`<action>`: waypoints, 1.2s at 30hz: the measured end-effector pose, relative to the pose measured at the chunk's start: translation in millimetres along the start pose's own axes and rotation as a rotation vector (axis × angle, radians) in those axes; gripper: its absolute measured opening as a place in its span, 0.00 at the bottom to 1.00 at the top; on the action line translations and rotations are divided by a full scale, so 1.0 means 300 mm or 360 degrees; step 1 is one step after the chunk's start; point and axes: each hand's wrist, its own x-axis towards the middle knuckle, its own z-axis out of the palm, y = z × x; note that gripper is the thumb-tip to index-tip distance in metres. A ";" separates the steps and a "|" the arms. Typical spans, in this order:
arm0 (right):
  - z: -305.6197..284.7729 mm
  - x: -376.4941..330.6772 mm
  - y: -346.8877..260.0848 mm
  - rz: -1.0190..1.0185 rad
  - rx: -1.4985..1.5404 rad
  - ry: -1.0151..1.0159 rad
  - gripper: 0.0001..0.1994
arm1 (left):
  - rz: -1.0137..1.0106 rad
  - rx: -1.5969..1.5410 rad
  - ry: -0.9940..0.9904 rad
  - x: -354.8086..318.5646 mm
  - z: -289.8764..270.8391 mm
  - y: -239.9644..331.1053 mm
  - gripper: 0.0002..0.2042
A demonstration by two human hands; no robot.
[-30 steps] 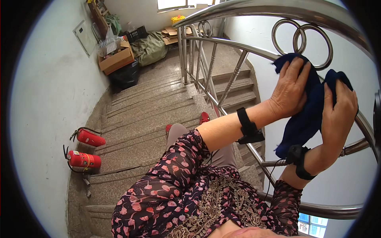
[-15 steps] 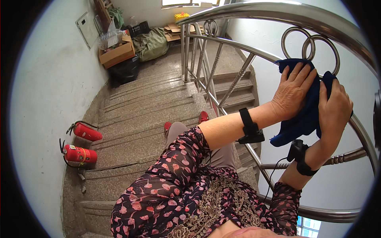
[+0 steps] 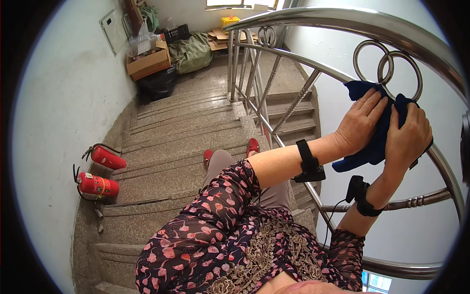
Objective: Wiping down metal handrails on a staircase with a blue cloth.
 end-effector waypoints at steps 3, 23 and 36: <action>-0.001 -0.004 0.006 0.0000 -0.0001 0.0025 0.12 | 0.0011 0.0024 -0.0029 0.006 -0.006 0.003 0.22; 0.211 -0.311 -0.169 0.1031 0.1334 0.0377 0.21 | -0.0715 -0.0408 -0.0271 -0.209 0.013 -0.050 0.24; 0.280 -0.422 -0.204 0.1022 0.1516 -0.0155 0.23 | -0.0898 -0.0520 -0.0389 -0.368 0.007 -0.113 0.20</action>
